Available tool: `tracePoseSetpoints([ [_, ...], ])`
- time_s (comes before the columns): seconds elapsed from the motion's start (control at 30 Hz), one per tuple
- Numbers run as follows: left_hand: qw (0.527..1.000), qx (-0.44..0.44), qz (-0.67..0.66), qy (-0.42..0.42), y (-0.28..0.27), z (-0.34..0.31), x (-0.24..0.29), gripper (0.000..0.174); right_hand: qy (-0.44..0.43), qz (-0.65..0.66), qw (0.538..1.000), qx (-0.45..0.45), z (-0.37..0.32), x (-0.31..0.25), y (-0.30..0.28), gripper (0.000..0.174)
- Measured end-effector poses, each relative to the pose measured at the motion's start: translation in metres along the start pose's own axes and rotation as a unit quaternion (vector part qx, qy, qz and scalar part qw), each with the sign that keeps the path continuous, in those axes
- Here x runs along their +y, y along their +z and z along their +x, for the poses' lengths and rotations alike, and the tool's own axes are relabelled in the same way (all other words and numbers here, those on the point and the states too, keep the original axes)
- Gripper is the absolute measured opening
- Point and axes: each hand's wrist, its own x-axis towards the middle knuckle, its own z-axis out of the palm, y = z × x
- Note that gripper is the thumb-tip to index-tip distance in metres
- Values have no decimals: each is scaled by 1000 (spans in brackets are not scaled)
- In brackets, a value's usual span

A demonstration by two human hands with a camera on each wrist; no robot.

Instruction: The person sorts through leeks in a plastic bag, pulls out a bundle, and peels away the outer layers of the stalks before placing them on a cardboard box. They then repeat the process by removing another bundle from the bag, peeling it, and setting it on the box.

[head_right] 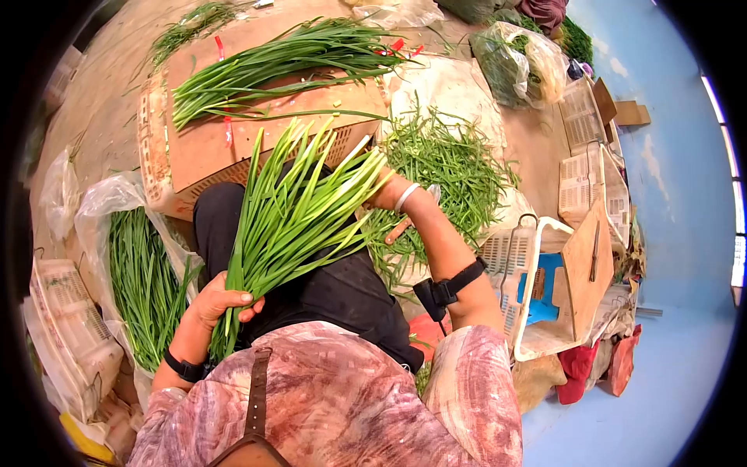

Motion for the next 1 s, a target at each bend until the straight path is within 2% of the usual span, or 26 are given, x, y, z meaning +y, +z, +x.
tracePoseSetpoints([
  [0.07, 1000, -4, 1, 5, 0, 0, -1, 27, -84, -99, 979, 160, -5, 11, 12, 26],
  [0.1, 1000, 0, 6, 7, 1, 0, -1, 27, 65, -26, 986, 154, -16, 4, 1, 20],
  [0.13, 1000, 3, 12, 8, 1, -1, 0, 26, 282, -87, 951, 97, -26, -8, -20, 17],
  [0.17, 1000, 3, 11, 8, 1, -2, -1, 26, 365, -123, 913, 137, -36, 4, -27, 18],
  [0.2, 1000, 4, 14, 10, 0, -2, -1, 26, 411, -134, 881, 193, -54, 23, -36, 22],
  [0.27, 1000, 5, 14, 15, 0, -3, -2, 25, 510, -131, 815, 241, -89, 69, -50, 28],
  [0.3, 1000, 5, 13, 9, 0, -3, -1, 25, 508, -133, 816, 242, -89, 62, -54, 28],
  [0.37, 1000, 7, 8, 6, -1, -2, -2, 24, 501, -182, 792, 298, -85, 31, -70, 41],
  [0.4, 1000, 3, 12, 7, 0, -1, -2, 23, 415, -25, 848, 327, -75, 24, -72, 45],
  [0.43, 1000, -2, 17, 7, 0, 0, -1, 23, 316, 135, 873, 346, -60, 12, -72, 49],
  [0.47, 1000, -2, 18, 3, 0, 1, -2, 23, 273, 337, 853, 292, -44, -33, -82, 47],
  [0.53, 1000, 7, 29, 9, 0, 3, -2, 27, 224, 378, 886, 151, -24, -56, -80, 30],
  [0.6, 1000, 11, 24, 13, 0, 2, -3, 27, 182, 431, 877, 107, -16, -46, -74, 20],
  [0.67, 1000, 18, 15, 20, 1, 0, -3, 27, 185, 416, 886, 94, -22, -43, -75, 14],
  [0.73, 999, 31, 9, 22, 2, -3, -4, 28, 134, 372, 909, 131, -35, -57, -79, 15],
  [0.8, 999, 25, 18, 15, 1, -4, -5, 25, 111, 397, 898, 157, -49, -67, -76, 14],
  [0.87, 999, 15, 29, 12, 2, -2, -4, 22, 134, 380, 886, 228, -53, -63, -62, 11],
  [0.93, 998, 34, 47, 10, 6, 2, -3, 30, 167, 321, 881, 305, -51, -55, -43, 5],
  [1.0, 998, 36, 52, 12, 7, 3, -3, 29, 166, 328, 842, 395, -51, -54, -33, 4],
])
